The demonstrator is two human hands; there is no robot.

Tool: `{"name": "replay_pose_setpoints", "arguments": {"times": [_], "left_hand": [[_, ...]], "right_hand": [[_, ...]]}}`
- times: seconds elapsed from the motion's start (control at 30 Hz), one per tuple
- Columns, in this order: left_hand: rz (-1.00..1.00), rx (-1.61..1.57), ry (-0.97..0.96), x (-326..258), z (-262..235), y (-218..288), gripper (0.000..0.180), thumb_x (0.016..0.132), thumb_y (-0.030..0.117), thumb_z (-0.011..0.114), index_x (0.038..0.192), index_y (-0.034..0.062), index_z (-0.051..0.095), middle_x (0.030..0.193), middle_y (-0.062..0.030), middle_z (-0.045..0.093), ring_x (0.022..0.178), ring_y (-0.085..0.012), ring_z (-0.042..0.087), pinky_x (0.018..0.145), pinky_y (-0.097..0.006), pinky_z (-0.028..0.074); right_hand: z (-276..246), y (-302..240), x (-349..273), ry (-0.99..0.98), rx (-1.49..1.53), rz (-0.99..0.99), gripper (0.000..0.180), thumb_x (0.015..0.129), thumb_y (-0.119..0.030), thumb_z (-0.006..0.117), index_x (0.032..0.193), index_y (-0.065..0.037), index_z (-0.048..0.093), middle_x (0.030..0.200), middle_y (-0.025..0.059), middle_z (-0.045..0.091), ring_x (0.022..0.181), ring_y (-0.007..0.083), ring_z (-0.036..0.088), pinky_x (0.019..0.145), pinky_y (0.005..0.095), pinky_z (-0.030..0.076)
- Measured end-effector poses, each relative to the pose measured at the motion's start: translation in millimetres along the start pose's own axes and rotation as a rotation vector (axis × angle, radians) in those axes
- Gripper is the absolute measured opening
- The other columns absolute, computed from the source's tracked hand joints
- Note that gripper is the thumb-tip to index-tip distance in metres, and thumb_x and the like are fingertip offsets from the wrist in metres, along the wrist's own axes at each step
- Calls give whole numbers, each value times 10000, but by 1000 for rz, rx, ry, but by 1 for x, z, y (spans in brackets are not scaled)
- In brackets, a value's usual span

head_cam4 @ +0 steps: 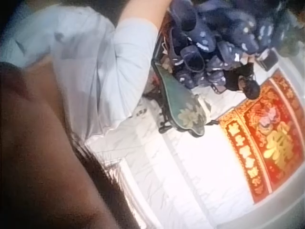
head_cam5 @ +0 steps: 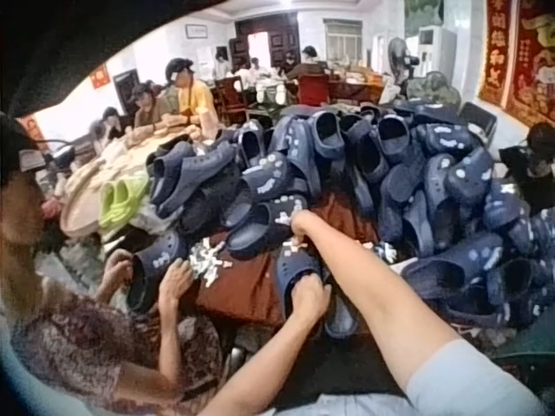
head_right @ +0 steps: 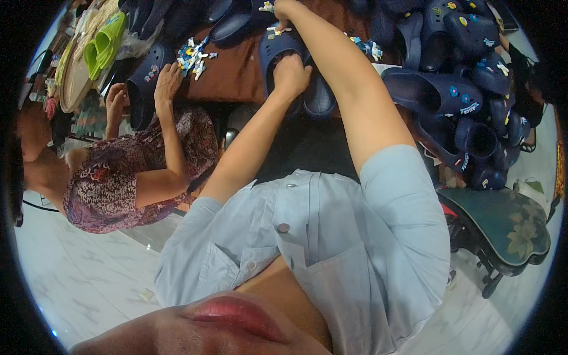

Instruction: Attaching decorative charms to the holes of blue clogs.

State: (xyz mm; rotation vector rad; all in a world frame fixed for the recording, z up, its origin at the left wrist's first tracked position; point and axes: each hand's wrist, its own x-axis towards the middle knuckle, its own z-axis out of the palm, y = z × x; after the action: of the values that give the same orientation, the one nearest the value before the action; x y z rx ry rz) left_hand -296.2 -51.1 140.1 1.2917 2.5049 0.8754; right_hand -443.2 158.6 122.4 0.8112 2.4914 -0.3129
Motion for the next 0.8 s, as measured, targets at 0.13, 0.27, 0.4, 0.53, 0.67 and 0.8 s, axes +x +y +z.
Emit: {"name": "replay_pose_setpoints", "arguments": {"times": [0.13, 0.27, 0.4, 0.53, 0.67, 0.8], "left_hand": [[-8, 2, 8, 1, 2, -1, 341, 799, 237, 706, 907, -81, 649, 975, -287, 651, 928, -433, 649, 833, -485, 519], [-2, 37, 49, 0, 5, -1, 307, 777, 220, 712, 904, -54, 656, 954, -249, 658, 927, -400, 652, 830, -464, 530], [4, 22, 56, 1, 3, 1, 338, 795, 235, 717, 909, -77, 652, 950, -290, 656, 918, -438, 651, 838, -489, 516], [11, 31, 83, -3, 1, 4, 344, 797, 240, 716, 919, -76, 656, 964, -290, 661, 927, -436, 653, 845, -481, 517], [-22, 20, 34, -2, 4, 3, 339, 795, 235, 712, 915, -77, 656, 952, -294, 661, 923, -437, 653, 838, -483, 519], [-5, -7, 65, 0, 8, -1, 351, 794, 241, 711, 900, -88, 649, 928, -304, 660, 897, -446, 650, 823, -487, 516]], "right_hand": [[0, -4, 14, -164, -47, 158, 498, 687, -433, 837, 1023, -83, 724, 1157, 101, 662, 1107, 250, 596, 908, 351, 483], [-1, -4, 27, -336, -73, 338, 512, 710, -462, 817, 1041, -84, 720, 1218, 100, 646, 1168, 242, 574, 937, 344, 473], [3, -9, 11, -111, -333, 21, 501, 683, -430, 840, 1034, -89, 732, 1111, 113, 679, 1043, 263, 620, 880, 362, 497], [10, 30, -41, 378, 235, -396, 432, 600, -102, 905, 991, -65, 725, 916, 64, 712, 866, 222, 647, 776, 356, 509], [32, 33, -68, 404, 986, -287, 456, 569, -21, 899, 988, -49, 722, 920, 77, 708, 841, 190, 638, 734, 340, 505], [35, 31, -77, 337, 1152, -370, 368, 627, -44, 874, 962, -40, 721, 873, 74, 698, 793, 169, 633, 712, 321, 499]]}}
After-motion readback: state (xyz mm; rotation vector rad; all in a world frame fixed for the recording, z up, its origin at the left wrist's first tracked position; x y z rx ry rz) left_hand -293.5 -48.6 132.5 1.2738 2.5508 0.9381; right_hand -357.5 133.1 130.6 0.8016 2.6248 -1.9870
